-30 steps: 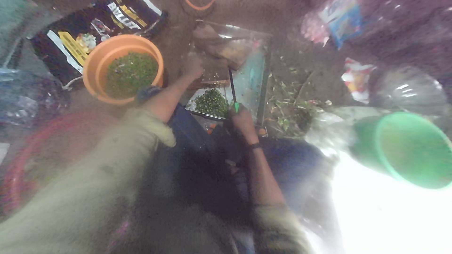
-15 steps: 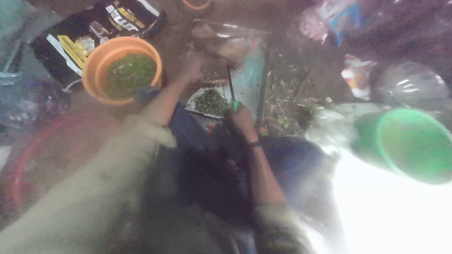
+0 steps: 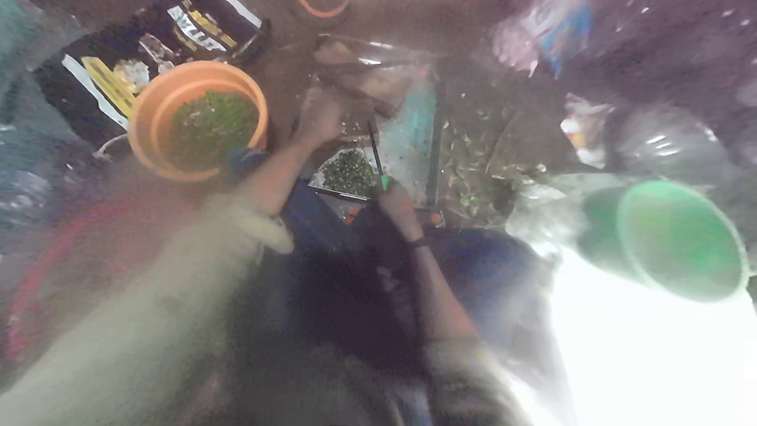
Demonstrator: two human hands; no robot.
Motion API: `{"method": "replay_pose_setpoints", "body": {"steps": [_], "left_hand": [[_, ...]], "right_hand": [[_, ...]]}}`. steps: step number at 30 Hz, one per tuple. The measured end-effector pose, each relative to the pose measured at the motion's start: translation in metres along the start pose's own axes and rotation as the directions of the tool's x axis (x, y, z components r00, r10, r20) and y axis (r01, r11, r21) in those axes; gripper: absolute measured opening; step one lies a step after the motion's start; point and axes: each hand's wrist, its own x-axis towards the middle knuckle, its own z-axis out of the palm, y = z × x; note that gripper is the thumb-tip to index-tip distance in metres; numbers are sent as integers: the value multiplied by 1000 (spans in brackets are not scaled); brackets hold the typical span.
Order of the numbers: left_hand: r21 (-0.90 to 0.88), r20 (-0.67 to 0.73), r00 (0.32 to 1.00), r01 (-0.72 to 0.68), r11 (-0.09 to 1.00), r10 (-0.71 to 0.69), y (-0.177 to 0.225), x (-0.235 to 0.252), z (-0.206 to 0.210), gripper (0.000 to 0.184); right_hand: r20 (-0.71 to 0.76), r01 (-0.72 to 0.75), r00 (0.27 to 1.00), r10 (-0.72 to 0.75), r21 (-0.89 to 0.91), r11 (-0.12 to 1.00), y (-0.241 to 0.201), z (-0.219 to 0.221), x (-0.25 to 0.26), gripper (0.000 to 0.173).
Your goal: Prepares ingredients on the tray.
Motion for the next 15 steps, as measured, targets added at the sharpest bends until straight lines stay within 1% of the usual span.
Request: {"method": "replay_pose_setpoints", "body": {"steps": [2, 6, 8, 10, 12, 15], "left_hand": [[2, 3, 1000, 24, 1000, -24, 1, 0, 0, 28], [49, 40, 999, 8, 999, -10, 8, 2, 0, 19], [57, 58, 998, 34, 998, -37, 14, 0, -1, 20], [57, 42, 998, 54, 997, -56, 16, -2, 1, 21], [69, 17, 999, 36, 997, -38, 12, -1, 5, 20], [74, 44, 999, 24, 997, -27, 8, 3, 5, 19]], "right_hand": [[15, 2, 1000, -2, 6, 1000, -8, 0, -2, 53], [23, 12, 1000, -12, 22, 1000, -9, 5, -3, 56], [32, 11, 999, -12, 47, 999, -10, 7, -3, 55], [33, 13, 999, -15, 62, 998, -10, 10, -4, 56], [32, 8, 999, -11, 73, 997, -12, 13, -4, 60], [32, 7, 999, -10, 90, 996, -10, 20, 0, 63]]}}
